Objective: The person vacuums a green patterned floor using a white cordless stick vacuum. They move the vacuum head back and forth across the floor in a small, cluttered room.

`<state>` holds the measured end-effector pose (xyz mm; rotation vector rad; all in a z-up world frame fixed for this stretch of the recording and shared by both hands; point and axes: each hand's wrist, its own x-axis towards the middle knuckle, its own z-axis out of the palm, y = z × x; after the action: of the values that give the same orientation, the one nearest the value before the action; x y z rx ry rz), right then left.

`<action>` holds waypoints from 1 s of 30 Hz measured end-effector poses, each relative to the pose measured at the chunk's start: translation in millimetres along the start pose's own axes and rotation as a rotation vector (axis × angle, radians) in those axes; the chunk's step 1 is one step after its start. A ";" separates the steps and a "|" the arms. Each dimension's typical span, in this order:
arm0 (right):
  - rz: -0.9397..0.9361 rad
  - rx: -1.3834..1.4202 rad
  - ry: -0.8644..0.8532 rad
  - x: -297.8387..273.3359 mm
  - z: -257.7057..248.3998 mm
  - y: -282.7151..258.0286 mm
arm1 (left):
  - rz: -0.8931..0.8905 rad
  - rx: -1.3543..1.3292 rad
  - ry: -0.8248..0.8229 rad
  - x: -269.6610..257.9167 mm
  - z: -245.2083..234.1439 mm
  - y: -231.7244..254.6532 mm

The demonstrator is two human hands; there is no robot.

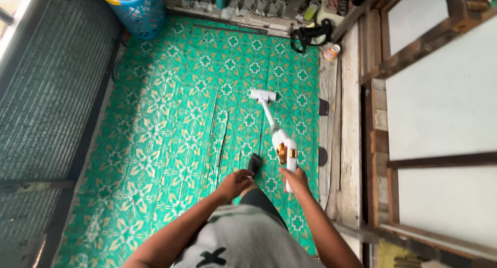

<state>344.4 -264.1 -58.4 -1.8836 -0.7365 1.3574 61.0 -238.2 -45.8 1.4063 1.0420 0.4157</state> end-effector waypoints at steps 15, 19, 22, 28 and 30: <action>-0.096 -0.009 -0.015 215.5 -5.0 -106.9 | -0.029 -0.142 0.270 116.4 -51.0 61.3; -0.015 -0.030 -0.022 184.6 16.7 -94.7 | -0.094 -0.048 0.205 99.5 -56.5 56.8; 0.037 -0.001 -0.018 122.0 33.2 -76.5 | -0.093 0.090 0.122 78.0 -63.8 49.6; 0.076 -0.035 0.062 -45.3 70.9 -31.3 | 0.145 0.413 -0.051 39.8 -65.6 9.3; 0.131 -0.068 0.096 -97.6 82.8 -6.4 | 0.271 0.507 -0.134 21.8 -54.2 -3.7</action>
<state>236.5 -318.7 -16.1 -2.0662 -0.6279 1.3258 28.6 -189.4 -47.9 2.0132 0.8820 0.2530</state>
